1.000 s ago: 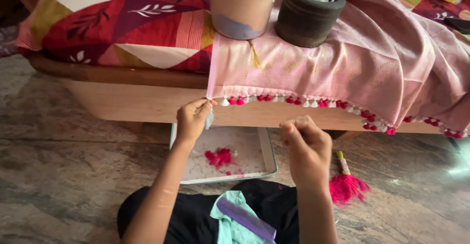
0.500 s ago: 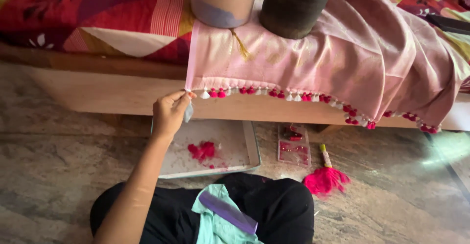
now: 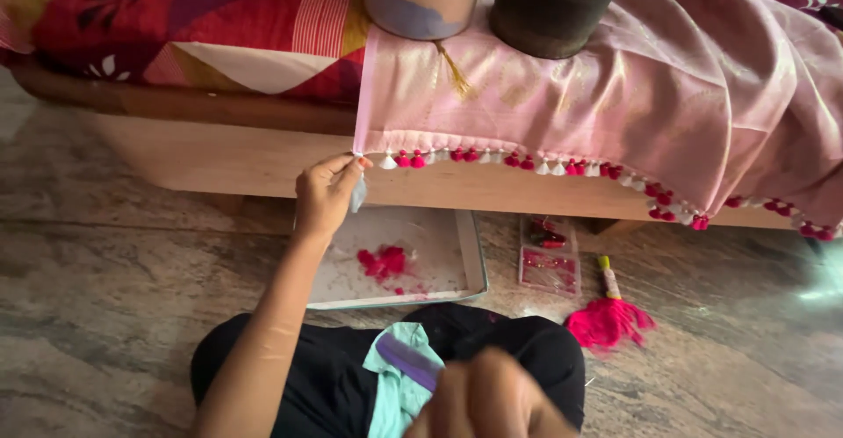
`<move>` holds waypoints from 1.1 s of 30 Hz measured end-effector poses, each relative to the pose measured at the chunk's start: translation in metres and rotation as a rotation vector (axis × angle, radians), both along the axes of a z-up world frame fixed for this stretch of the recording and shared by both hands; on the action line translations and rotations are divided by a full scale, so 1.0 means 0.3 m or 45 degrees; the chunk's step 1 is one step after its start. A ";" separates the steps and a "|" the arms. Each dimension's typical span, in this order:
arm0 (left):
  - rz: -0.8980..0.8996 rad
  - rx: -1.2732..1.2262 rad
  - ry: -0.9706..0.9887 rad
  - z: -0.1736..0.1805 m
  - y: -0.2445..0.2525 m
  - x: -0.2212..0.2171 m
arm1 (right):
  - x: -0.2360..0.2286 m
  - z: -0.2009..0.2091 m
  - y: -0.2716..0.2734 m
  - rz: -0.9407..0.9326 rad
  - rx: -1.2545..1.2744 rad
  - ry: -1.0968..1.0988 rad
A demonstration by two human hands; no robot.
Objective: Repairing a torn garment by sewing a decorative tassel edge.
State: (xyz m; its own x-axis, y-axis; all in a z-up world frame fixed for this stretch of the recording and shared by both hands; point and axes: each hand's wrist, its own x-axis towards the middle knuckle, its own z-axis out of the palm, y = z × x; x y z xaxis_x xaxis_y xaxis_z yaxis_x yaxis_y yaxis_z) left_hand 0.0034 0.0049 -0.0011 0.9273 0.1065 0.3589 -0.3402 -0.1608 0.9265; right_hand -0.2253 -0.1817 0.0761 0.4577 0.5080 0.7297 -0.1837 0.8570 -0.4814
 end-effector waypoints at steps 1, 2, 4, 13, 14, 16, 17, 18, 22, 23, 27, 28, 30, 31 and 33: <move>0.002 0.004 -0.017 0.002 0.003 0.003 | 0.029 0.045 0.000 0.066 0.034 -0.006; 0.000 0.002 -0.028 -0.002 -0.004 0.002 | 0.049 0.099 0.004 0.128 0.060 -0.007; -0.007 -0.006 0.004 -0.009 -0.011 0.002 | 0.015 0.151 -0.010 -0.043 0.018 0.237; 0.005 -0.004 -0.002 0.010 -0.003 -0.006 | -0.005 0.240 -0.015 -0.380 -0.056 0.504; -0.007 -0.004 -0.029 0.006 -0.003 -0.002 | -0.012 0.241 -0.013 -0.444 -0.026 0.474; -0.011 0.000 -0.032 0.002 -0.003 -0.003 | -0.012 0.239 0.000 -0.615 -0.045 0.435; -0.014 0.004 -0.039 0.002 -0.004 -0.002 | -0.011 0.240 0.006 -0.784 -0.063 0.390; -0.016 0.005 -0.041 0.003 -0.004 -0.002 | -0.005 0.237 0.007 -0.786 -0.061 0.388; -0.018 -0.015 -0.028 0.010 -0.002 -0.006 | 0.008 0.235 0.000 -1.050 -0.087 0.489; -0.018 -0.014 -0.033 0.010 -0.001 -0.007 | 0.008 0.235 -0.006 -1.091 -0.089 0.478; 0.009 0.030 -0.017 0.026 -0.001 -0.021 | -0.018 0.254 0.000 -0.834 0.080 0.421; 0.011 0.041 0.008 0.024 -0.003 -0.020 | -0.016 0.242 0.009 -0.737 0.079 0.365; 0.010 0.053 0.030 0.021 -0.008 -0.020 | -0.008 0.218 0.032 -0.642 0.080 0.306; 0.011 0.049 0.023 0.020 -0.010 -0.020 | -0.002 0.205 0.049 -0.543 0.081 0.246; 0.012 0.056 0.006 0.016 -0.007 -0.010 | 0.012 0.183 0.087 -0.443 0.095 0.177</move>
